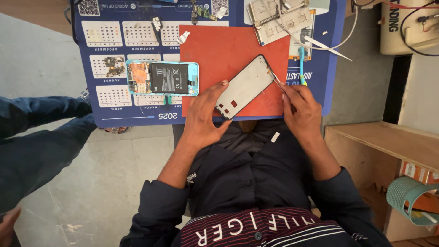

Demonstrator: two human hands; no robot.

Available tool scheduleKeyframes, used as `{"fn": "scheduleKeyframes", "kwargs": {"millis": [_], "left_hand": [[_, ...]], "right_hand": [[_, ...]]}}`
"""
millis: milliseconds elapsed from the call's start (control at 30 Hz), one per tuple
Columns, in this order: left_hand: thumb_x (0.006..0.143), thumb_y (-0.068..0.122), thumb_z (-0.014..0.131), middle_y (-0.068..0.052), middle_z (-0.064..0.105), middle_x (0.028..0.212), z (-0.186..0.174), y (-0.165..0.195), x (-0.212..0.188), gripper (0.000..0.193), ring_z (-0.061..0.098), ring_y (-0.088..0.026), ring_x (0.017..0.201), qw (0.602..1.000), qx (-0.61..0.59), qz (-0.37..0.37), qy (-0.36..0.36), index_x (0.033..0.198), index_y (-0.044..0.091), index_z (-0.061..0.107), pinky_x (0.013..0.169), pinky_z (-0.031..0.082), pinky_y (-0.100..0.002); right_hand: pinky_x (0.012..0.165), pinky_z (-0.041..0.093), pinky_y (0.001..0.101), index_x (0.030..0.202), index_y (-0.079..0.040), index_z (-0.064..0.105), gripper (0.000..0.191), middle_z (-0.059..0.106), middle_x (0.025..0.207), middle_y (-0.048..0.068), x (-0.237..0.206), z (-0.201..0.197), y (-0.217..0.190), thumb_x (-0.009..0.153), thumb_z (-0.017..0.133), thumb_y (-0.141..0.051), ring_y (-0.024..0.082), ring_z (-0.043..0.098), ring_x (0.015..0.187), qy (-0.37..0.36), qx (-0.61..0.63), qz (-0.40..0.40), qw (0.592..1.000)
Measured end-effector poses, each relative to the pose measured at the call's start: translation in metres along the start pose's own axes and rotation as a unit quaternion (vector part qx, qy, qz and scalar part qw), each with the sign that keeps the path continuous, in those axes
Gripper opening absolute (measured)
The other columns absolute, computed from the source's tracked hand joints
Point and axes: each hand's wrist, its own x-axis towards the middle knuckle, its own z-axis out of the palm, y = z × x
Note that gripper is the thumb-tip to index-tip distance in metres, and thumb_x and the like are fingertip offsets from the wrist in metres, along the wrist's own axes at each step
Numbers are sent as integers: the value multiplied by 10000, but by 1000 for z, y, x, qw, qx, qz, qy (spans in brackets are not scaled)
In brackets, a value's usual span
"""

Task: The person cleans the back of a disassembled smartphone with a toothbrush and liquid, then uses a metal tool to pry and separate the screen from the frame. The person handles the phone and tools throughout the clip.

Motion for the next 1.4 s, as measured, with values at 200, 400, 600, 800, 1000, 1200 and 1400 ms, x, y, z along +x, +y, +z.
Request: {"fn": "scheduleKeyframes", "kwargs": {"millis": [200, 400, 600, 800, 1000, 1200, 1400], "left_hand": [[668, 76, 875, -105, 524, 1542, 0, 0, 0, 966, 553, -320, 1378, 1000, 3, 3, 0, 1519, 107, 419, 1084, 434, -452], [666, 84, 881, -108, 520, 1545, 1, 0, 0, 976, 548, -320, 1383, 1000, 4, -3, -1, 1522, 108, 414, 1082, 428, -455], [672, 90, 881, -123, 527, 1531, 1, 0, -1, 975, 546, -325, 1384, 1000, 9, -9, -2, 1527, 101, 412, 1085, 426, -458], [672, 108, 882, -136, 543, 1509, 2, -1, -1, 980, 555, -326, 1374, 1000, 7, -12, 1, 1529, 96, 409, 1086, 428, -456], [673, 116, 880, -143, 549, 1498, 1, -1, -1, 980, 572, -327, 1353, 1000, 6, -9, 1, 1530, 93, 406, 1071, 434, -454], [679, 117, 880, -151, 543, 1506, 1, -2, 0, 974, 570, -339, 1357, 1000, -1, 3, 3, 1528, 89, 403, 1065, 452, -455], [673, 112, 880, -149, 541, 1509, 1, -2, 0, 973, 565, -344, 1358, 1000, 1, 3, 3, 1523, 86, 408, 1064, 453, -460]], "right_hand": [[600, 495, 332, 1203, -68, 765, 244, 676, 1034, 82, 0, 4, 3, 977, 738, 19, 193, 644, 666, 0, 17, 9, 1000], [592, 472, 314, 1168, -68, 788, 241, 676, 1016, 84, 0, 8, 7, 960, 744, 45, 169, 618, 645, 15, 42, 26, 999], [628, 479, 300, 1203, -49, 771, 267, 666, 1026, 85, -1, 14, 10, 966, 729, 65, 157, 614, 692, 30, 77, 2, 997], [569, 420, 279, 1160, -36, 786, 259, 681, 987, 78, -2, 14, 9, 940, 719, 84, 115, 535, 605, 21, 98, 29, 995], [554, 390, 264, 1170, -32, 782, 242, 672, 955, 70, 1, 15, 7, 960, 722, 73, 83, 507, 608, 32, 122, 50, 991], [553, 376, 271, 1208, -22, 773, 269, 654, 921, 64, -1, 16, 13, 964, 709, 70, 90, 487, 611, 31, 122, 76, 989], [805, 527, 257, 1445, 32, 608, 376, 632, 1060, 57, 1, 11, 35, 1074, 639, -23, 97, 610, 881, 54, 312, 94, 944]]}}
